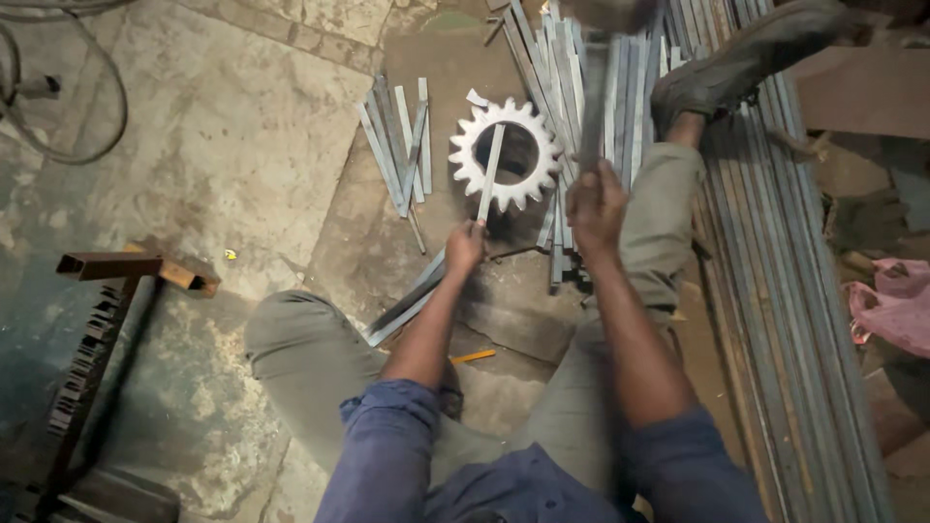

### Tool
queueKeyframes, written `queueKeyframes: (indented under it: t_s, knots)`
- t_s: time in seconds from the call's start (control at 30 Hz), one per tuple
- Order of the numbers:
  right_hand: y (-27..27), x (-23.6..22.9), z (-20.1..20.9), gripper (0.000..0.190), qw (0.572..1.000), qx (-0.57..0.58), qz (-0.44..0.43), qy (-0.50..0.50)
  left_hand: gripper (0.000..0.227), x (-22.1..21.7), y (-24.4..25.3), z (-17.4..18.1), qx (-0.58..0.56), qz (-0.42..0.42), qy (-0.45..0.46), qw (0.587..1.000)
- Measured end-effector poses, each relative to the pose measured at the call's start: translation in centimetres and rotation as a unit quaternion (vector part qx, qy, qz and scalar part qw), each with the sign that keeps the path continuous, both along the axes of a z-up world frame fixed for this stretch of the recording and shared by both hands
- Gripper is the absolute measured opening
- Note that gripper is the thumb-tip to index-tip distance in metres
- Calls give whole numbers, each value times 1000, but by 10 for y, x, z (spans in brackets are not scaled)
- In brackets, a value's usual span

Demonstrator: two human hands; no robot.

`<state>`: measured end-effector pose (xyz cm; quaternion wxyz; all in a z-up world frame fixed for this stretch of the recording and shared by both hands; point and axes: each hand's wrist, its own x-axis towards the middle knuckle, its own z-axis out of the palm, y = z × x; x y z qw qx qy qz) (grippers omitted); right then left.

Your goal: The person sits on the floor and repeatedly hammers metal rods into the slots of a large metal gear. They pick up rods from a pile, position them, and strike them with a hammer. Towards the end, the person stands up and moves to a different area to pick up a metal bar.

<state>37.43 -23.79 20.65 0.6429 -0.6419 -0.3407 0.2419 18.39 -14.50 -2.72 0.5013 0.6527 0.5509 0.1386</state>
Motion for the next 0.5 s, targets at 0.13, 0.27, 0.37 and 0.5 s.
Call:
queueKeyframes:
  t_s: [0.13,0.27,0.37,0.5]
  knots:
    - [3,8,-86,32,980,-170,2,-107,45,9,5,18,-22,20,-56,998]
    - [-14,16,-138,35,948,-316,-43,19,45,13,14,35,-98,19,-5,995]
    - [-42,20,-156,38,940,-332,-56,58,44,8,17,35,-92,0,-39,995]
    - [-86,21,-169,41,966,-164,-26,-200,45,5,15,68,-359,21,-310,880]
